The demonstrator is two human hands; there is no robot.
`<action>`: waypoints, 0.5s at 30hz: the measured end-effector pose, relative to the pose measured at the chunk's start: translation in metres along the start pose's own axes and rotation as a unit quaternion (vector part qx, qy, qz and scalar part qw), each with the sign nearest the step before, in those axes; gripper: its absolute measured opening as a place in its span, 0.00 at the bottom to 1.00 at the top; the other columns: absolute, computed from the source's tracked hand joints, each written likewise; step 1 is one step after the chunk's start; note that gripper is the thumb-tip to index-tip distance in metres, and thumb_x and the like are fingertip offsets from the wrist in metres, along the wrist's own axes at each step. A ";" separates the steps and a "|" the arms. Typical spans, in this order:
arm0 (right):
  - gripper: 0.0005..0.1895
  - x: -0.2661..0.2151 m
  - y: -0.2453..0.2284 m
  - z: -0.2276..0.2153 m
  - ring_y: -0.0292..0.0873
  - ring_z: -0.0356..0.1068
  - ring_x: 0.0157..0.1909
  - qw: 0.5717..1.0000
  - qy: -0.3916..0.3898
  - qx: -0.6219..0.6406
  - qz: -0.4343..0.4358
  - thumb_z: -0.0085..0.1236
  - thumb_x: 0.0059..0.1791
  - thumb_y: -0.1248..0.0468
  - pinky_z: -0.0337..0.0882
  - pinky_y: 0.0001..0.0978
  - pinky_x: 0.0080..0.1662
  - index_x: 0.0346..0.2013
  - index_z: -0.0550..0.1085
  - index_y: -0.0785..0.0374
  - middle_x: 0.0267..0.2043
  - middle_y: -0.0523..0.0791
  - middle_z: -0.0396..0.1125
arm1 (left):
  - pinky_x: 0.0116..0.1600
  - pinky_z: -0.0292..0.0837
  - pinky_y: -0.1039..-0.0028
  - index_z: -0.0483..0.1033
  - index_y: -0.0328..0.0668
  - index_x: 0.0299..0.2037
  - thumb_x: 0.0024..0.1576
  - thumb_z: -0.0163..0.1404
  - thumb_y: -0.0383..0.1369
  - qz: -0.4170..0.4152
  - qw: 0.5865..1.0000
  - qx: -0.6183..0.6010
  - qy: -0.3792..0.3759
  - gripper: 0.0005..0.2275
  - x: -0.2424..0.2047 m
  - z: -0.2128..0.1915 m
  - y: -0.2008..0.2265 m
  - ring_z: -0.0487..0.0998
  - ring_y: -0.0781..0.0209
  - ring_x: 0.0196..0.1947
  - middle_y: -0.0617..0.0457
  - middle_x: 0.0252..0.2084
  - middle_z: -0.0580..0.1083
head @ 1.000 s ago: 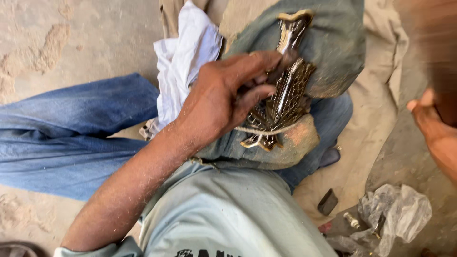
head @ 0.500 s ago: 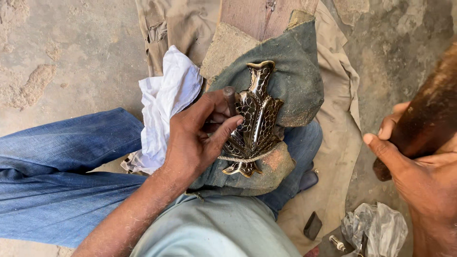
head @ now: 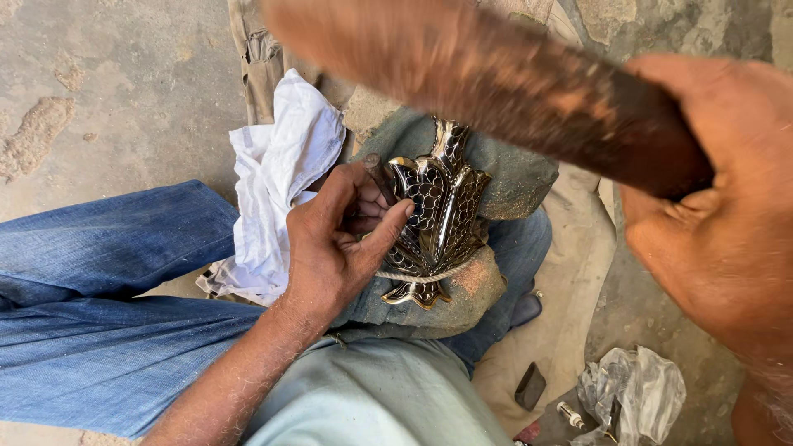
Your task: The person sits on the floor and uses a wooden mallet to repeatedly strike a chisel placed against a decorative metal object. The object is held steady on a cushioned support while the person adjusts its position and continues hammering along its surface.
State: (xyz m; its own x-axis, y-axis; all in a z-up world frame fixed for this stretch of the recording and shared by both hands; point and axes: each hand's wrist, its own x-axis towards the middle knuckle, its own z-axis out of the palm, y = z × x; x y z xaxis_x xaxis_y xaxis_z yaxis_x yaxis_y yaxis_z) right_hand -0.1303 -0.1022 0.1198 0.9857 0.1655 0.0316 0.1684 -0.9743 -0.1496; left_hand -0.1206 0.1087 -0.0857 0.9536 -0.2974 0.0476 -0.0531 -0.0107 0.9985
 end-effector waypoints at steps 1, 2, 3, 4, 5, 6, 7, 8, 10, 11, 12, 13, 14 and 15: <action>0.20 0.005 -0.007 -0.003 0.49 0.72 0.37 1.000 0.000 0.011 0.004 0.61 0.50 0.76 0.70 0.39 0.39 0.57 0.72 0.71 0.39 0.52 0.69 | 0.42 0.79 0.85 0.72 0.33 0.50 0.59 0.62 0.27 0.014 1.000 0.013 0.015 0.14 -0.002 0.001 0.000 0.74 0.77 0.36 0.57 0.36 0.75; 0.21 0.010 -0.012 -0.005 0.49 0.72 0.37 1.000 -0.001 0.022 0.008 0.61 0.49 0.76 0.69 0.38 0.38 0.57 0.71 0.71 0.40 0.53 0.69 | 0.41 0.78 0.85 0.72 0.33 0.51 0.58 0.63 0.27 0.028 0.999 0.027 0.030 0.15 -0.003 0.003 0.000 0.74 0.76 0.36 0.56 0.36 0.75; 0.23 0.013 -0.016 -0.007 0.52 0.71 0.35 1.000 -0.011 -0.027 -0.008 0.62 0.45 0.78 0.68 0.41 0.37 0.55 0.73 0.71 0.37 0.55 0.69 | 0.41 0.77 0.85 0.72 0.32 0.53 0.57 0.63 0.26 0.042 0.997 0.040 0.044 0.17 -0.005 0.004 -0.001 0.74 0.76 0.35 0.56 0.35 0.75; 0.25 0.016 -0.017 -0.008 0.53 0.71 0.34 0.997 -0.028 -0.071 -0.033 0.63 0.41 0.77 0.69 0.43 0.37 0.53 0.74 0.71 0.36 0.55 0.69 | 0.40 0.78 0.85 0.72 0.32 0.50 0.58 0.64 0.26 0.044 0.997 0.047 0.048 0.15 -0.007 0.005 -0.002 0.75 0.76 0.34 0.56 0.35 0.75; 0.27 0.018 -0.017 -0.009 0.54 0.71 0.33 0.991 -0.041 -0.114 -0.060 0.64 0.37 0.77 0.69 0.44 0.37 0.51 0.75 0.71 0.35 0.55 0.69 | 0.40 0.78 0.85 0.73 0.33 0.47 0.58 0.64 0.26 0.047 0.996 0.054 0.053 0.13 -0.007 0.006 -0.003 0.76 0.76 0.34 0.56 0.34 0.76; 0.29 0.019 -0.016 -0.009 0.53 0.72 0.34 0.982 -0.061 -0.152 -0.096 0.64 0.33 0.75 0.71 0.45 0.38 0.50 0.75 0.70 0.35 0.53 0.71 | 0.39 0.78 0.85 0.73 0.34 0.44 0.58 0.64 0.26 0.051 0.995 0.061 0.059 0.12 -0.008 0.007 -0.004 0.76 0.76 0.33 0.56 0.33 0.76; 0.29 0.019 -0.015 -0.009 0.51 0.72 0.34 0.983 -0.066 -0.142 -0.092 0.64 0.34 0.74 0.71 0.44 0.38 0.51 0.75 0.69 0.35 0.53 0.71 | 0.39 0.78 0.85 0.72 0.34 0.42 0.57 0.65 0.26 0.045 0.995 0.057 0.064 0.12 -0.007 0.008 -0.005 0.76 0.76 0.33 0.56 0.33 0.76; 0.28 0.020 -0.012 -0.009 0.50 0.73 0.33 0.985 -0.071 -0.133 -0.087 0.64 0.36 0.73 0.72 0.43 0.37 0.52 0.74 0.69 0.35 0.52 0.71 | 0.38 0.78 0.85 0.72 0.34 0.41 0.57 0.65 0.27 0.039 0.995 0.053 0.070 0.12 -0.006 0.008 -0.005 0.76 0.76 0.32 0.56 0.32 0.76; 0.24 0.015 -0.006 -0.007 0.48 0.72 0.33 0.994 -0.071 -0.083 -0.030 0.64 0.43 0.73 0.70 0.41 0.37 0.54 0.74 0.67 0.35 0.52 0.71 | 0.37 0.77 0.85 0.72 0.34 0.39 0.56 0.66 0.27 0.027 0.996 0.054 0.070 0.13 -0.006 0.008 -0.006 0.76 0.76 0.32 0.56 0.31 0.76; 0.24 0.011 -0.003 -0.005 0.47 0.72 0.33 0.993 -0.079 -0.090 -0.018 0.64 0.43 0.73 0.70 0.40 0.37 0.54 0.74 0.66 0.36 0.51 0.71 | 0.37 0.77 0.85 0.72 0.34 0.40 0.56 0.66 0.27 0.022 0.996 0.059 0.064 0.13 -0.005 0.007 -0.005 0.76 0.76 0.32 0.56 0.32 0.76; 0.28 0.006 0.001 -0.004 0.47 0.72 0.34 0.981 -0.101 -0.163 -0.040 0.64 0.36 0.72 0.72 0.41 0.40 0.52 0.75 0.65 0.36 0.50 0.72 | 0.37 0.77 0.84 0.72 0.34 0.40 0.56 0.67 0.28 0.017 0.996 0.064 0.058 0.13 -0.004 0.006 -0.003 0.76 0.76 0.32 0.56 0.32 0.76; 0.29 0.001 0.007 -0.003 0.47 0.72 0.35 0.980 -0.099 -0.171 -0.041 0.64 0.35 0.72 0.72 0.42 0.41 0.52 0.75 0.66 0.36 0.50 0.72 | 0.39 0.79 0.83 0.73 0.34 0.43 0.56 0.66 0.28 0.030 0.997 0.068 0.038 0.13 -0.001 0.004 0.000 0.77 0.74 0.33 0.55 0.34 0.77; 0.29 -0.004 0.012 -0.002 0.47 0.72 0.35 0.978 -0.096 -0.178 -0.042 0.64 0.34 0.72 0.72 0.42 0.41 0.51 0.76 0.66 0.36 0.50 0.72 | 0.40 0.80 0.82 0.74 0.34 0.45 0.56 0.66 0.28 0.043 0.996 0.071 0.018 0.14 0.002 0.001 0.004 0.78 0.73 0.34 0.54 0.35 0.77; 0.26 -0.006 0.019 -0.001 0.47 0.72 0.35 0.989 -0.072 -0.121 -0.035 0.64 0.40 0.73 0.72 0.42 0.40 0.54 0.75 0.69 0.36 0.51 0.72 | 0.42 0.81 0.80 0.74 0.34 0.48 0.56 0.65 0.29 0.055 0.996 0.072 0.004 0.15 0.004 -0.001 0.008 0.79 0.71 0.35 0.53 0.37 0.78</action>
State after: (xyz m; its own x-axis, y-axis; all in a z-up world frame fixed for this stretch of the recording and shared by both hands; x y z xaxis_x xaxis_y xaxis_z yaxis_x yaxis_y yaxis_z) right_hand -0.1334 -0.1219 0.1180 0.9655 0.2363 -0.1095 0.2463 -0.9651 0.0893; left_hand -0.1165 0.1081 -0.0776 0.9416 -0.2974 0.1578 -0.1995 -0.1152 0.9731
